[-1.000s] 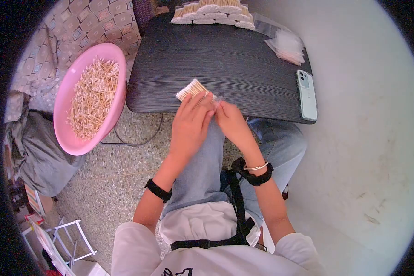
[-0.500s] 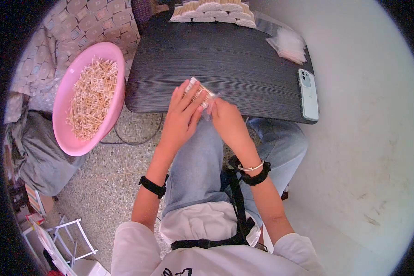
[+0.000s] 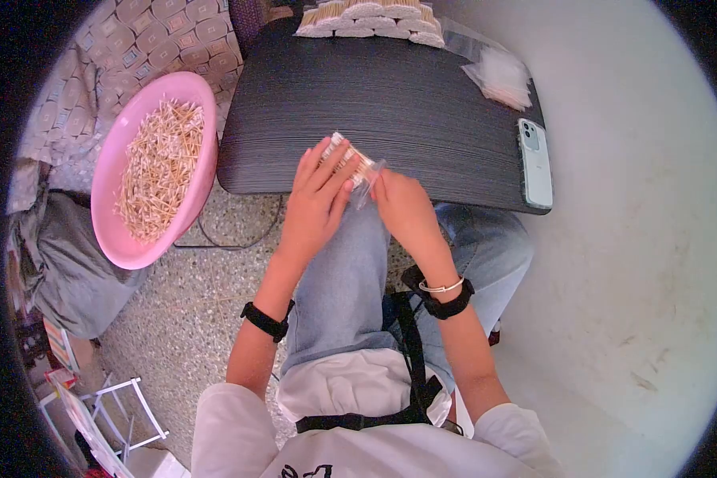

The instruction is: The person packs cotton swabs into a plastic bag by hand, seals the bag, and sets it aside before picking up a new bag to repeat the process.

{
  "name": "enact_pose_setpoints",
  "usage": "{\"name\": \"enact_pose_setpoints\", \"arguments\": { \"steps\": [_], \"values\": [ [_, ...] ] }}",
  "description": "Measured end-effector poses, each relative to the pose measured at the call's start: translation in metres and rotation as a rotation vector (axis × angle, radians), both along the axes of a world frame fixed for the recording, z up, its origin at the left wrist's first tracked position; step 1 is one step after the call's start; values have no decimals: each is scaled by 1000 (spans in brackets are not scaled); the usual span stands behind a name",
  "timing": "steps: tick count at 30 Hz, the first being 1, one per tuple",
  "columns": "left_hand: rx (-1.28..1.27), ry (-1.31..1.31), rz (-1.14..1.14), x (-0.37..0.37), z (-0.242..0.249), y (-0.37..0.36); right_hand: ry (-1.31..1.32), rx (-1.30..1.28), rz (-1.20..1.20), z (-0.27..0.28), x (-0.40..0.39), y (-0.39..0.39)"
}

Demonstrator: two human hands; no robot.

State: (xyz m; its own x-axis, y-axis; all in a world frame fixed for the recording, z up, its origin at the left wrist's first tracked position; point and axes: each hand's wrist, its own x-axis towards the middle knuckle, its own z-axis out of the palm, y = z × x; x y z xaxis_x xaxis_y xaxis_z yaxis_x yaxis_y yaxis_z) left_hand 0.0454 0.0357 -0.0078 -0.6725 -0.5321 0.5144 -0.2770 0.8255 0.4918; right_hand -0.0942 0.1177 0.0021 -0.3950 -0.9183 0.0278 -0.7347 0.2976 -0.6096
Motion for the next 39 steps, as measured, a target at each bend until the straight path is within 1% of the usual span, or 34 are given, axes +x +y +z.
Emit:
{"name": "enact_pose_setpoints", "arguments": {
  "steps": [3, 6, 9, 12, 15, 18, 21, 24, 27, 30, 33, 36, 39],
  "values": [
    [-12, 19, 13, -1, -1, 0, 42, 67, -9, 6, 2, -5],
    [-7, -11, 23, -1, 1, -1, -50, 16, -7, 9, 2, -3],
    [23, -11, 24, 1, 3, -2, -64, 15, -11, 22, -3, 4],
    [34, 11, 28, 0, 4, -1, -69, 44, 109, 30, -13, 12],
    [33, 15, 31, -1, 3, -1, 32, -50, 172, 22, -16, 13],
    [109, 22, 14, -1, 3, -1, 78, -40, 156, 22, -12, 12],
    [44, 24, 20, -1, 1, -2, 27, 3, 163, 24, -15, 6],
    [41, 0, 24, 0, 2, -2, 37, -5, 190, 20, -19, 1],
    [55, 2, 25, 0, 3, -2, -51, 59, 195, 25, -25, 2],
    [76, 13, 15, 1, 4, -3, -145, -53, 92, 33, -30, 5],
    [97, 16, 12, 0, 4, -3, -268, -133, 237, 34, -40, 2],
    [146, 42, -6, 1, 6, -5, -137, -160, 377, 27, -45, -7],
    [163, 52, -39, 4, 8, -7, -173, -129, 463, 29, -53, -15]
  ]
}}
